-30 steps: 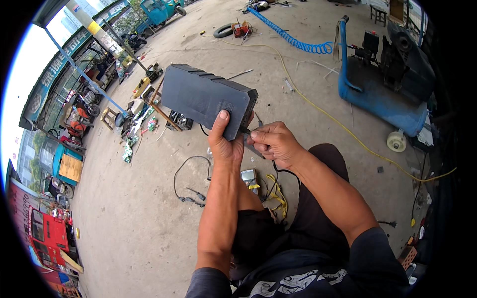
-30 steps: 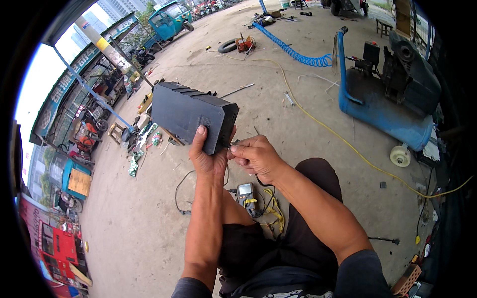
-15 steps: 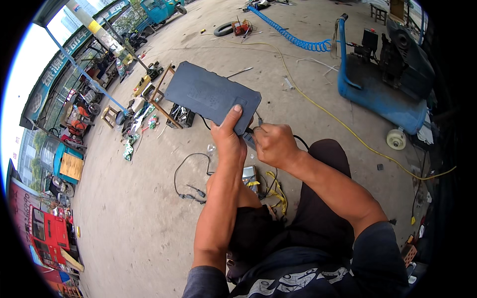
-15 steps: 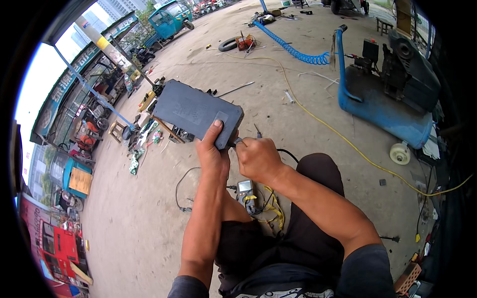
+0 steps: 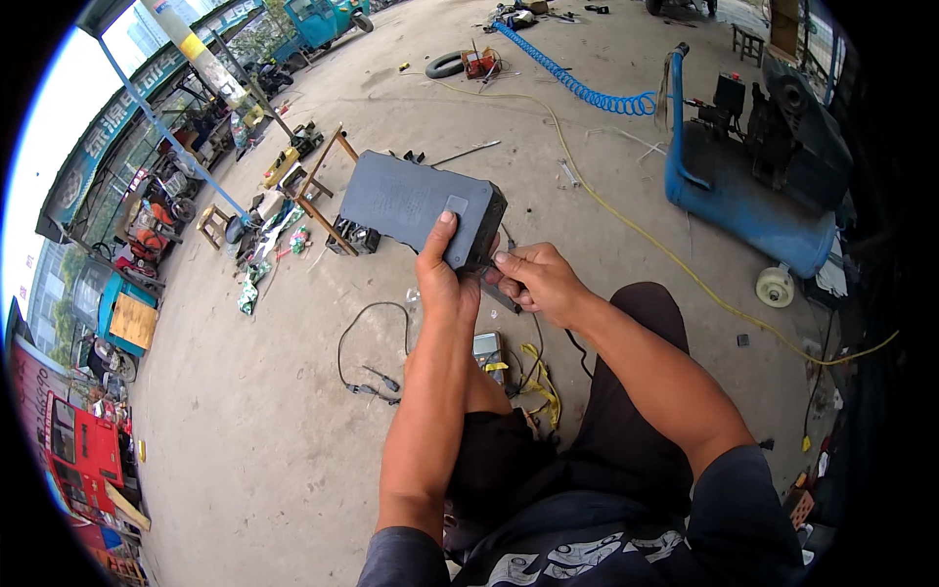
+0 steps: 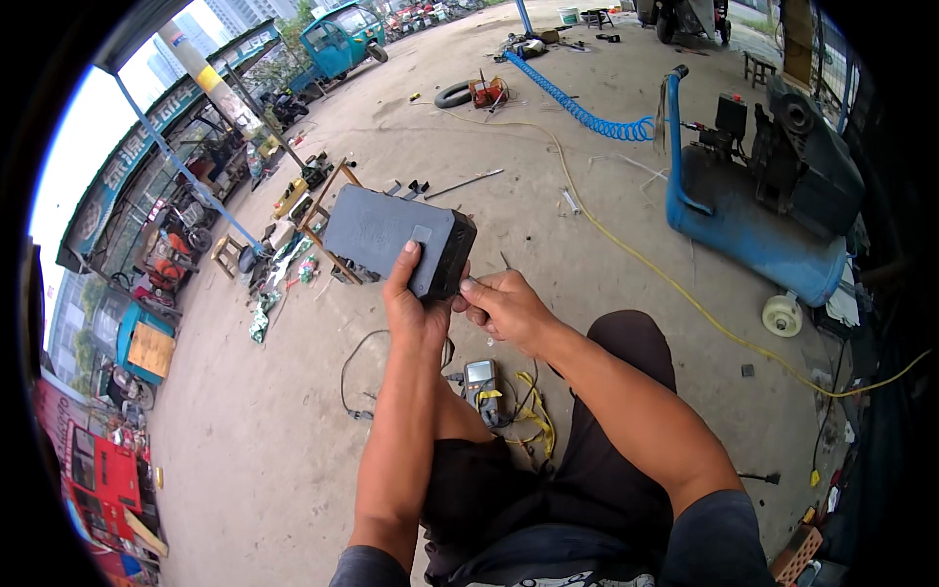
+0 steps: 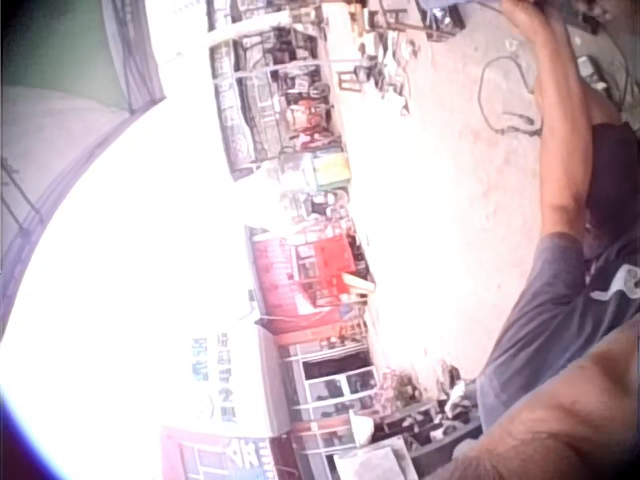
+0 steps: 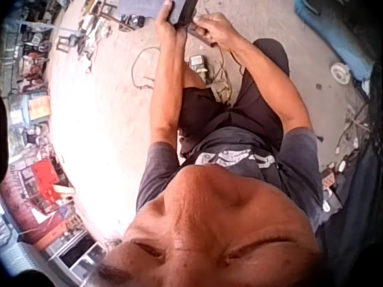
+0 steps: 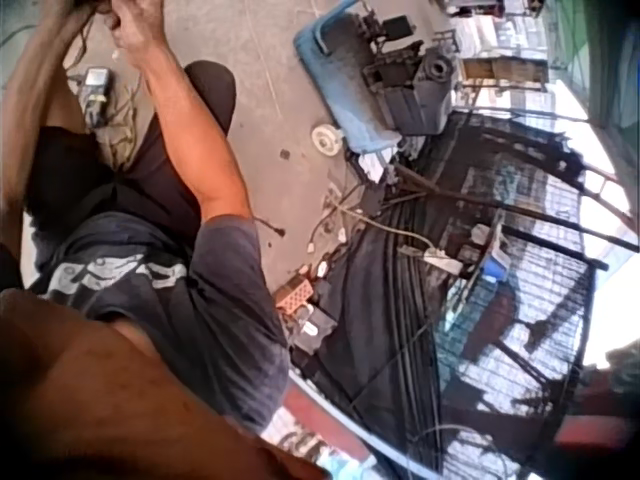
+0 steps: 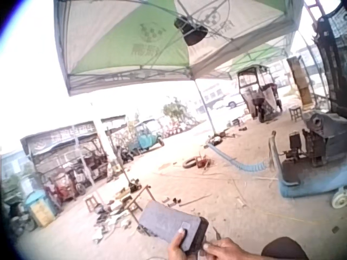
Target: The person sits on the floor and uses a screwdriver to remove screws from a black electronic device. They open the casing, inspect the internal components, and use a multimeter probe to test connections inside the device.
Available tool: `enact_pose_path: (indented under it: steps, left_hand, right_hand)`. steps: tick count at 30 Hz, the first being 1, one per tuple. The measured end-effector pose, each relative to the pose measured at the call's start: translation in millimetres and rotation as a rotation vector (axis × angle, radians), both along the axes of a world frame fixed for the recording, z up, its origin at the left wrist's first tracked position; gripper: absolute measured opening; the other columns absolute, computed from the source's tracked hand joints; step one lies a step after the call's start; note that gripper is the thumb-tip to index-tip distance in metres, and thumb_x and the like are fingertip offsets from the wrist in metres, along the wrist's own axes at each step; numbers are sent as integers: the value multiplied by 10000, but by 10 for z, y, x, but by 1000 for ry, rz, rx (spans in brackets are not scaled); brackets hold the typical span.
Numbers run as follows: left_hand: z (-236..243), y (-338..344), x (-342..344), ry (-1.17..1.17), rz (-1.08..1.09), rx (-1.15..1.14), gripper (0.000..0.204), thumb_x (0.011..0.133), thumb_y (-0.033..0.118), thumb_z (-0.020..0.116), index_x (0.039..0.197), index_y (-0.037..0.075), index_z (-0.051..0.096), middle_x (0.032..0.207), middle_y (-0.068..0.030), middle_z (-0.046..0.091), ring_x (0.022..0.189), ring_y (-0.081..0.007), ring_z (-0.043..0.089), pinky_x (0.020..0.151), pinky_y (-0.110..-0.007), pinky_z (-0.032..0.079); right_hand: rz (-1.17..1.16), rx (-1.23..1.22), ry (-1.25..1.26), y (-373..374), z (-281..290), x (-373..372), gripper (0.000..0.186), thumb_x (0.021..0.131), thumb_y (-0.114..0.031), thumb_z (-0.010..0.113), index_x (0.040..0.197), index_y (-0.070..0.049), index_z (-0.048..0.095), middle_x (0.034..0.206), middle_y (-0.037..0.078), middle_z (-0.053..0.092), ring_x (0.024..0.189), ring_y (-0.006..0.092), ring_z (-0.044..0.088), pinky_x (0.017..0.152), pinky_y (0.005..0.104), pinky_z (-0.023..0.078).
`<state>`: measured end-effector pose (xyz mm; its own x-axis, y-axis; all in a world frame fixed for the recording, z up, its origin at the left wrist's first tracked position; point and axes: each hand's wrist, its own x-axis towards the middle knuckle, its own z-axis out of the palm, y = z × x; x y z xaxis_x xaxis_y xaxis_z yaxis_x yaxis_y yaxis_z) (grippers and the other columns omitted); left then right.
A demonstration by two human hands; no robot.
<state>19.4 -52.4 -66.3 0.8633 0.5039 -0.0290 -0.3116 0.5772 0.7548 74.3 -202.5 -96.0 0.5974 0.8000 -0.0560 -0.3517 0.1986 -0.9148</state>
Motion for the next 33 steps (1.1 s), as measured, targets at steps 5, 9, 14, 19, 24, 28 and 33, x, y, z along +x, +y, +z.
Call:
enact_pose_path:
  steps: [5,9,14,19,24,28,33]
  left_hand:
    - [29,-70,-25,-57,12,-89,619,924,328,734,1348,-59,503,1188,-250,684,1023,-412,707,895,-551,614]
    - [48,-108,0,-126,-15,-133,613,922,308,741,1355,-51,497,1221,-248,671,1071,-418,695,933,-577,606]
    - [7,-114,36,-128,-5,-69,587,920,260,751,1346,-59,501,1217,-226,666,1087,-403,690,935,-573,600]
    - [-64,-132,79,-76,29,13,545,925,228,749,1322,-67,520,1194,-200,666,1078,-369,693,925,-546,600]
    - [-101,-148,110,-67,67,98,526,932,240,742,1315,-54,534,1169,-182,671,1045,-332,700,907,-513,600]
    - [-135,-129,131,-36,90,130,526,944,269,725,1317,-50,536,1149,-175,679,1019,-316,701,877,-501,597]
    - [-68,-130,113,-7,94,-68,521,960,301,704,1338,-17,535,1170,-192,689,1012,-350,692,910,-518,578]
  right_hand:
    - [362,223,516,-45,-11,61,300,1107,-296,535,1074,-16,638,702,-53,462,526,39,340,452,197,293]
    - [301,288,484,-26,-129,90,288,1085,-285,580,999,-18,648,687,-53,479,548,33,378,459,193,288]
    - [-153,104,-104,54,-46,-30,338,1011,-238,687,768,-8,643,620,7,550,525,99,466,464,309,361]
    - [-611,-64,-995,99,-96,-94,264,925,-137,702,708,-10,620,600,131,611,531,307,623,538,449,478]
    - [-766,-184,-1407,81,-127,-101,195,876,-103,688,706,-53,608,642,136,645,578,386,657,512,474,504]
    - [-784,-274,-1516,122,-207,-96,188,874,-120,698,720,-69,601,671,128,649,556,355,657,476,471,503]
    - [-822,-246,-1423,171,-114,-129,178,903,-135,693,766,-63,606,707,134,659,585,370,658,495,481,504]
